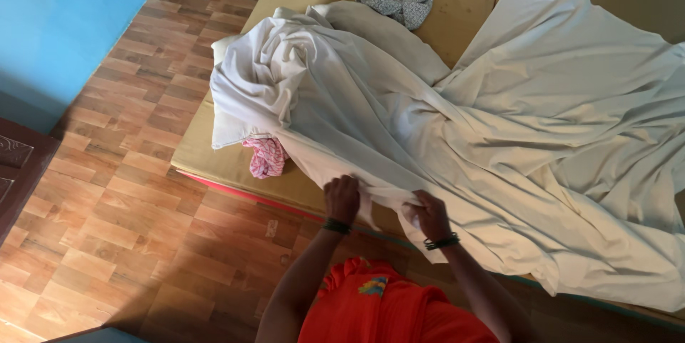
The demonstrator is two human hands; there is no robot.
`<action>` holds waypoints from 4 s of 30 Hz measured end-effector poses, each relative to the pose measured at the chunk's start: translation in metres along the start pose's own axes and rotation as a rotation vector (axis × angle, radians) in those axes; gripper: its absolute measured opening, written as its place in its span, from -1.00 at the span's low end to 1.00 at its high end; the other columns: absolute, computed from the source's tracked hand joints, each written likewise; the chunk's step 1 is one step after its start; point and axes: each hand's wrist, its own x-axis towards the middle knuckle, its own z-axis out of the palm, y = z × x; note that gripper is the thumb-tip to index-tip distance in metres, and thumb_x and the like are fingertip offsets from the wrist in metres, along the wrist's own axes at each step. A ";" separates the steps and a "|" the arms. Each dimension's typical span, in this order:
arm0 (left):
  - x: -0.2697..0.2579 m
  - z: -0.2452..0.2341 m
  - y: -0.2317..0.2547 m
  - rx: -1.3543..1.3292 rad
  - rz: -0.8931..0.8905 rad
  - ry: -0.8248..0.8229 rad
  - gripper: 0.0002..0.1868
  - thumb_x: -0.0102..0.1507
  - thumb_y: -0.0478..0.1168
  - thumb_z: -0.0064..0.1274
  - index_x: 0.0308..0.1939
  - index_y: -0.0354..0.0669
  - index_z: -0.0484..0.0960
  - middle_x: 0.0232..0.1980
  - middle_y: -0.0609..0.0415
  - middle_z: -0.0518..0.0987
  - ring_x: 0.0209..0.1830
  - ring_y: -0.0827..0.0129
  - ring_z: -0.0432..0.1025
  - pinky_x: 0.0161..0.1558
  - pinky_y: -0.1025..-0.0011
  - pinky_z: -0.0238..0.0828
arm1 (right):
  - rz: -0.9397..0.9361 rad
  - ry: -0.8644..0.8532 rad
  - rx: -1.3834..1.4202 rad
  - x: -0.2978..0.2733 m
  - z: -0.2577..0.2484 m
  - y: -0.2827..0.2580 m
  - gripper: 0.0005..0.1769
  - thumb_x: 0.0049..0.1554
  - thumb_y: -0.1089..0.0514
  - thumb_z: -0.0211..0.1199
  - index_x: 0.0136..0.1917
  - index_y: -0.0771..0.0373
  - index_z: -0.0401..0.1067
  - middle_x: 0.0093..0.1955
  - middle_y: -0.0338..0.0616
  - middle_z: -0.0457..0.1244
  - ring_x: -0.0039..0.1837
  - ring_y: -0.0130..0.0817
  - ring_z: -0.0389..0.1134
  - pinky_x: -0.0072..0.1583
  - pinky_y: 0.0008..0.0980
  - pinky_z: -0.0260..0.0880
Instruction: The person folds a white sheet on a mattress, then picks up and moves pillows and a patterned cloth to a nearby chair. The person continues to fold the white sheet into a compact bundle on the mattress.
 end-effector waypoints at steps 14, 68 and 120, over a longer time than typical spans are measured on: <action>0.040 0.026 -0.038 -0.363 0.052 0.129 -0.82 0.28 -0.32 0.02 -0.05 -0.11 0.61 -0.07 -0.01 0.63 0.00 0.06 0.50 0.04 0.12 0.40 | -0.103 0.193 -0.317 0.061 0.016 -0.032 -0.34 -0.02 0.22 0.41 0.34 0.27 0.32 0.29 0.09 0.28 0.27 0.02 0.31 0.27 -0.06 0.33; 0.075 -0.065 -0.251 -0.514 0.643 -0.544 -0.37 0.00 0.12 0.47 -0.14 -0.21 0.49 -0.24 -0.06 0.52 -0.24 0.09 0.43 -0.17 0.07 0.27 | 0.407 0.599 0.271 0.006 0.294 -0.144 -0.72 0.19 0.39 0.08 0.16 0.39 0.47 -0.15 -0.20 0.40 -0.18 -0.57 0.35 -0.15 -0.49 0.39; 0.152 -0.077 -0.603 -0.805 0.481 -0.327 -0.72 0.21 0.03 0.01 -0.15 -0.02 0.60 -0.07 0.01 0.62 -0.01 -0.05 0.44 -0.03 0.01 0.25 | 0.613 0.908 0.239 0.106 0.696 -0.328 -0.86 0.24 0.33 0.17 0.03 0.36 0.53 -0.28 -0.24 0.31 -0.19 -0.58 0.27 -0.15 -0.49 0.34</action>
